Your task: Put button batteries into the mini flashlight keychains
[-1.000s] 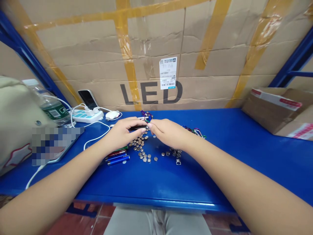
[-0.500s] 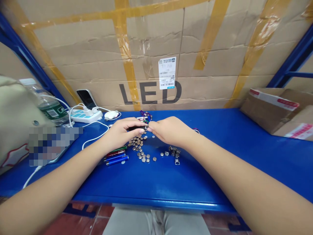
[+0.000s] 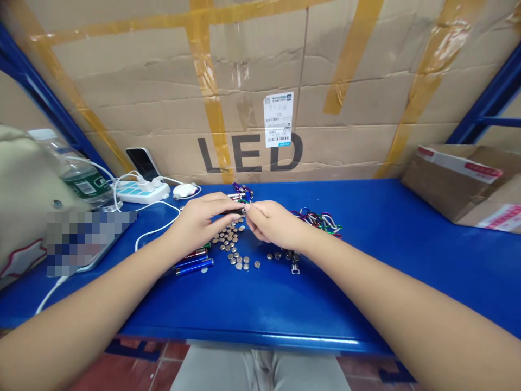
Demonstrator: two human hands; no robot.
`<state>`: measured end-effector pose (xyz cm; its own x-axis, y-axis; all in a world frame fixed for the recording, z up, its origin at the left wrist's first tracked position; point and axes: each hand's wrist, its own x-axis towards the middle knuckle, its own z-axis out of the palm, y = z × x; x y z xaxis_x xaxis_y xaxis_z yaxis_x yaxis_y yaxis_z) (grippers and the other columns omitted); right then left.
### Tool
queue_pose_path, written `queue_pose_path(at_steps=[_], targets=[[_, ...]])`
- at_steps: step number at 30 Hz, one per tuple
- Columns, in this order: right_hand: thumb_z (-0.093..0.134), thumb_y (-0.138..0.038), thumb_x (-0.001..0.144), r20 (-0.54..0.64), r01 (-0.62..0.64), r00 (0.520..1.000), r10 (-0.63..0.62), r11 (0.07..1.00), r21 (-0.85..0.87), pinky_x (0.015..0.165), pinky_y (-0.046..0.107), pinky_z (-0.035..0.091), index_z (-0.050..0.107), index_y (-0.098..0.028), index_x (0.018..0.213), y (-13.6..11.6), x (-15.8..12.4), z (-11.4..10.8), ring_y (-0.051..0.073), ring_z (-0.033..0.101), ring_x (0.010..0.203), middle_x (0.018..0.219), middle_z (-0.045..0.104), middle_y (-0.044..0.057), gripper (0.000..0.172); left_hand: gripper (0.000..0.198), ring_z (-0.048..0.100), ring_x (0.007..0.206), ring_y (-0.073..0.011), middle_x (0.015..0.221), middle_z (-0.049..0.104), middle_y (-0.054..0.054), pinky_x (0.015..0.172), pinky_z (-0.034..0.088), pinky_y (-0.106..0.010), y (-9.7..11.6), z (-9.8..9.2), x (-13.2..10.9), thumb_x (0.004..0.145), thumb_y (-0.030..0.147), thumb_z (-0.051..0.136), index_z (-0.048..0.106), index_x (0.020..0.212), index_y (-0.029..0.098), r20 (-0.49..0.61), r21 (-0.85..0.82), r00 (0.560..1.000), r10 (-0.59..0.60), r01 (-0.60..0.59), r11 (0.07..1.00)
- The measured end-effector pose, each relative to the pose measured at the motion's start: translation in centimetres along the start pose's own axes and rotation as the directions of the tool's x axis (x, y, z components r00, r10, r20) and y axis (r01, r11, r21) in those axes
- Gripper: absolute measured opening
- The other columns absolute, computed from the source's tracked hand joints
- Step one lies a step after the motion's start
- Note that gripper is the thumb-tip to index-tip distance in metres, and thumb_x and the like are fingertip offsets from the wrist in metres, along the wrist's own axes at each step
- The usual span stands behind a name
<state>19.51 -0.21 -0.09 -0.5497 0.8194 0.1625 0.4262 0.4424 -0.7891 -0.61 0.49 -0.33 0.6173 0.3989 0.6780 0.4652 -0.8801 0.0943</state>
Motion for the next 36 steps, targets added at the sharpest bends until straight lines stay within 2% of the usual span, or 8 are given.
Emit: queue_pose_path(at_steps=[5,11,16,21,25,28,32,36], targets=[[0.027,-0.034,0.1,0.071,-0.076,0.996,0.059,0.96,0.27,0.046,0.024,0.031,0.042,-0.022,0.061,-0.1,0.2,0.3,0.009,0.032,0.037,0.036,0.041,-0.005,0.044,0.023,0.066,0.094,-0.0165,0.102,0.072,-0.007,0.077,0.048,-0.03,-0.1,0.0,-0.2,0.096,0.024,0.052,0.066,0.113,0.018,-0.005,0.203,0.998,0.065,-0.062,0.977],[0.029,-0.034,0.098,0.217,-0.272,0.96,0.177,0.774,0.572,0.037,0.021,0.021,0.036,-0.023,0.062,0.6,0.5,0.5,0.009,0.018,0.033,0.033,0.031,-0.009,0.038,0.024,0.066,0.091,-0.0147,0.103,0.072,-0.007,0.07,0.04,-0.029,-0.2,0.0,-0.2,0.099,0.025,0.046,0.066,0.112,0.018,0.06,0.311,0.992,0.11,-0.123,0.942],[0.026,-0.032,0.099,0.327,-0.365,0.924,0.196,0.701,0.613,0.036,0.02,0.021,0.033,-0.024,0.064,0.7,0.5,0.1,0.009,0.015,0.032,0.032,0.03,-0.009,0.036,0.022,0.065,0.088,-0.0132,0.102,0.074,-0.004,0.07,0.036,-0.029,-0.3,0.1,-0.3,0.099,0.024,0.047,0.065,0.111,0.021,0.047,0.349,0.99,0.134,-0.142,0.926],[0.023,-0.032,0.099,0.34,-0.363,0.921,0.188,0.727,0.583,0.036,0.02,0.021,0.036,-0.023,0.064,0.4,0.6,-0.2,0.009,0.016,0.032,0.033,0.029,-0.009,0.038,0.024,0.066,0.093,-0.0152,0.105,0.073,-0.006,0.073,0.042,-0.029,-0.1,0.0,-0.1,0.099,0.026,0.048,0.066,0.114,0.021,0.062,0.284,0.995,0.075,-0.09,0.955],[0.031,-0.046,0.098,0.276,-0.241,0.95,0.149,0.909,0.339,0.039,0.022,0.029,0.047,-0.021,0.069,-0.4,0.2,-1.5,0.009,0.03,0.036,0.04,0.042,-0.005,0.041,0.024,0.067,0.098,-0.0172,0.105,0.073,-0.007,0.082,0.05,-0.032,-0.1,0.2,0.0,0.096,0.028,0.053,0.066,0.114,0.021,-0.006,0.158,0.999,-0.049,0.049,0.986],[0.043,-0.055,0.093,0.177,-0.121,0.974,0.143,0.984,-0.128,0.047,0.026,0.037,0.056,-0.02,0.072,-0.1,-0.4,-4.1,0.012,0.045,0.045,0.051,0.055,0.0,0.042,0.025,0.067,0.1,-0.0182,0.108,0.072,-0.007,0.09,0.053,-0.035,-0.3,0.2,0.1,0.093,0.028,0.056,0.067,0.114,0.02,-0.051,0.075,0.988,-0.146,0.15,0.986],[0.057,-0.051,0.085,-0.079,-0.25,0.962,0.263,0.719,-0.648,0.048,0.03,0.034,0.057,-0.021,0.059,2.7,-1.1,-8.3,0.016,0.05,0.05,0.061,0.062,0.007,0.039,0.021,0.067,0.1,-0.0183,0.106,0.072,-0.006,0.09,0.054,-0.036,-0.1,0.0,0.2,0.093,0.023,0.056,0.067,0.11,0.02,-0.006,0.042,0.978,-0.207,0.207,0.977],[0.065,-0.046,0.079,-0.078,-0.363,0.893,0.444,0.607,-0.707,0.05,0.03,0.037,0.066,-0.021,0.068,5.0,-1.2,-9.8,0.018,0.056,0.054,0.069,0.066,0.008,0.028,0.02,0.067,0.101,-0.0186,0.107,0.072,-0.006,0.091,0.054,-0.036,0.2,-0.1,0.4,0.093,0.023,0.056,0.066,0.109,0.019,0.038,0.021,0.974,-0.222,0.221,0.975]])
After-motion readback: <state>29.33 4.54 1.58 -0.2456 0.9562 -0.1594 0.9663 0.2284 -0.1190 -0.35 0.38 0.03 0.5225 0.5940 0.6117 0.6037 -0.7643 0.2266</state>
